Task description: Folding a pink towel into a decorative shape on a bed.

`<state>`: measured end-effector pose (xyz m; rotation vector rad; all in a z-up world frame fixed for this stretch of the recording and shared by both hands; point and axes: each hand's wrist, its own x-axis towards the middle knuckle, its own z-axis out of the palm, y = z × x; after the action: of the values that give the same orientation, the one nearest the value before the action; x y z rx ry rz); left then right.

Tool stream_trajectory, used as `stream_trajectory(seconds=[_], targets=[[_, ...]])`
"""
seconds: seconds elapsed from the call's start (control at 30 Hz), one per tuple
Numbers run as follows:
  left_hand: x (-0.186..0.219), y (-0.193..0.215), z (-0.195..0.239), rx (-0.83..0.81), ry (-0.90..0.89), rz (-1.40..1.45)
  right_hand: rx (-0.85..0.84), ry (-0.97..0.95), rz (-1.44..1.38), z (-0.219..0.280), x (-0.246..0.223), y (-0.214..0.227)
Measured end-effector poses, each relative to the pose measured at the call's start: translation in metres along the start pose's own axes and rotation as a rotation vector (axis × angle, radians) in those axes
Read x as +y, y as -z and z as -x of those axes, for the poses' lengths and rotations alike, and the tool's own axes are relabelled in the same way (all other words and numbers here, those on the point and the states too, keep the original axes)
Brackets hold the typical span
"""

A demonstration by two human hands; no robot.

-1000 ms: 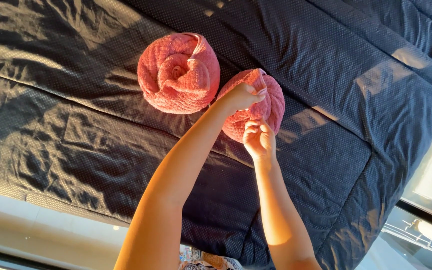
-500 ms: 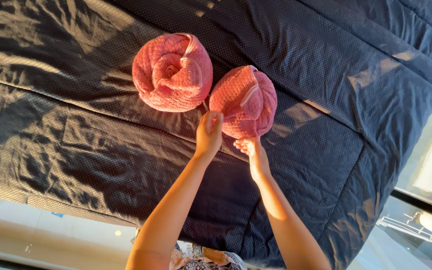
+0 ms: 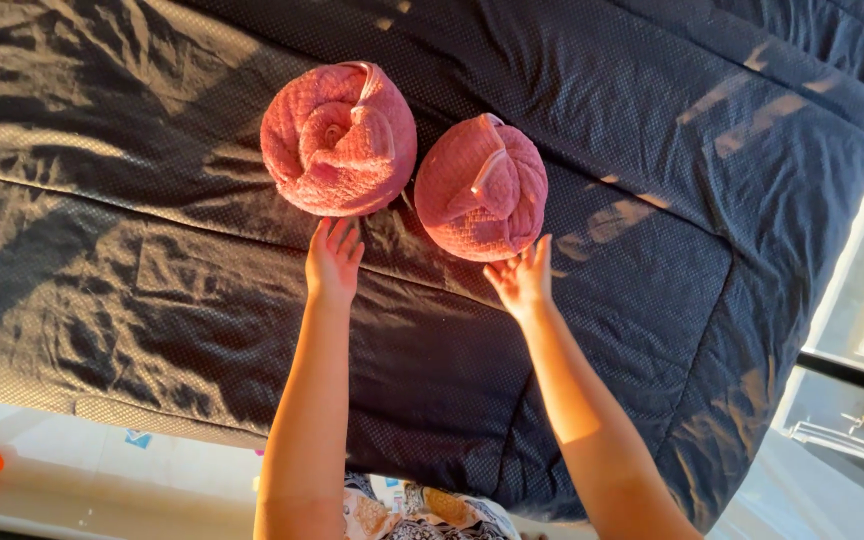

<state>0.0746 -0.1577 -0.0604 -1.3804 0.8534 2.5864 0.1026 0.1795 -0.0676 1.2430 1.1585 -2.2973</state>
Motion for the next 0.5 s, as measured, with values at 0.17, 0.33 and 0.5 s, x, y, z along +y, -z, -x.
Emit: stream_trajectory(seconds=[0.17, 0.33, 0.5], targets=[[-0.063, 0.040, -0.011, -0.076, -0.360, -0.390, 0.005, 0.239, 0.048, -0.023, -0.028, 0.029], [-0.076, -0.007, 0.035, -0.115, -0.839, -1.300, 0.158, 1.128, 1.225, -0.014, -0.090, -0.016], [-0.092, -0.025, -0.015, 0.066, -1.036, -1.876, -0.014, 0.904, 1.432, -0.090, -0.147, -0.080]])
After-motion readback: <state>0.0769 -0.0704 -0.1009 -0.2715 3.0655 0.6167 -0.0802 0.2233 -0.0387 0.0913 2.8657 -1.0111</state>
